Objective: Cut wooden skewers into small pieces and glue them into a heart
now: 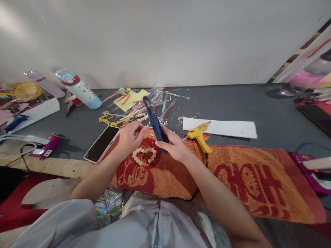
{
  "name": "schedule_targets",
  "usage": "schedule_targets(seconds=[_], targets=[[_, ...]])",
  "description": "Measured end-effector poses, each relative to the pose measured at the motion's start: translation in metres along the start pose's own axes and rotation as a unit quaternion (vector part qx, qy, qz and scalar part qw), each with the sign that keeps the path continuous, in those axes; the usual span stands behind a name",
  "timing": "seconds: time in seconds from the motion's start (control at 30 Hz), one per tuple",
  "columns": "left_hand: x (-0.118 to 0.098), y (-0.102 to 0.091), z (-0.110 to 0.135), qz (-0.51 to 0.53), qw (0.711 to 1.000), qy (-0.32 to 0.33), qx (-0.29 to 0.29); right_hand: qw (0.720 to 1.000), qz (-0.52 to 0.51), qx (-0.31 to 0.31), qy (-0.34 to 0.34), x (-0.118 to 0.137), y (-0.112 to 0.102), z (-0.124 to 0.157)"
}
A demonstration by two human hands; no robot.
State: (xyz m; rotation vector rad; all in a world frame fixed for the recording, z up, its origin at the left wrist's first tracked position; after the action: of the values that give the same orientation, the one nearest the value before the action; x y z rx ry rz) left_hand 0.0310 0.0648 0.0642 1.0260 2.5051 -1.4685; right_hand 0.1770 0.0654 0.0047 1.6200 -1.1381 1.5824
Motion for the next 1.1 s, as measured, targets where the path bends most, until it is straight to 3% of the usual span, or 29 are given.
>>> schedule_targets(seconds=[0.13,0.23,0.33,0.5,0.73,1.1], targets=[[-0.006,0.031,0.008,0.214,0.972,-0.061,0.078,0.997,-0.066,0.027,-0.024,0.008,0.011,0.003],[-0.016,0.050,0.014,0.419,0.900,-0.066,0.098,0.998,-0.046,0.038,-0.022,0.010,0.018,0.005],[-0.018,0.059,0.018,0.504,0.854,-0.091,0.093,0.998,-0.032,0.037,-0.029,0.013,0.020,0.006],[-0.016,0.060,0.019,0.514,0.849,-0.110,0.056,0.997,-0.032,0.041,-0.054,0.017,0.022,0.006],[-0.014,0.061,0.020,0.500,0.856,-0.118,0.052,0.997,-0.036,0.040,-0.046,0.016,0.022,0.004],[-0.011,0.063,0.022,0.527,0.840,-0.126,0.037,0.998,-0.052,0.028,-0.029,0.008,0.021,0.001]])
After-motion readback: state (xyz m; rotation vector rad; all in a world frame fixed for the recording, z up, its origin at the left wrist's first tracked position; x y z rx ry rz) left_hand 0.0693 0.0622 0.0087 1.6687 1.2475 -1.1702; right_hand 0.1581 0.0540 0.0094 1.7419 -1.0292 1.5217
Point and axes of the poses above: each hand's wrist, its own z-axis away from the middle knuckle, its own y-axis out of the palm, x = y × z, the point moved 8 cm from there along -z, towards the middle knuckle, and after that the axes turned 4 degrees about y, right-handed, at the moved point
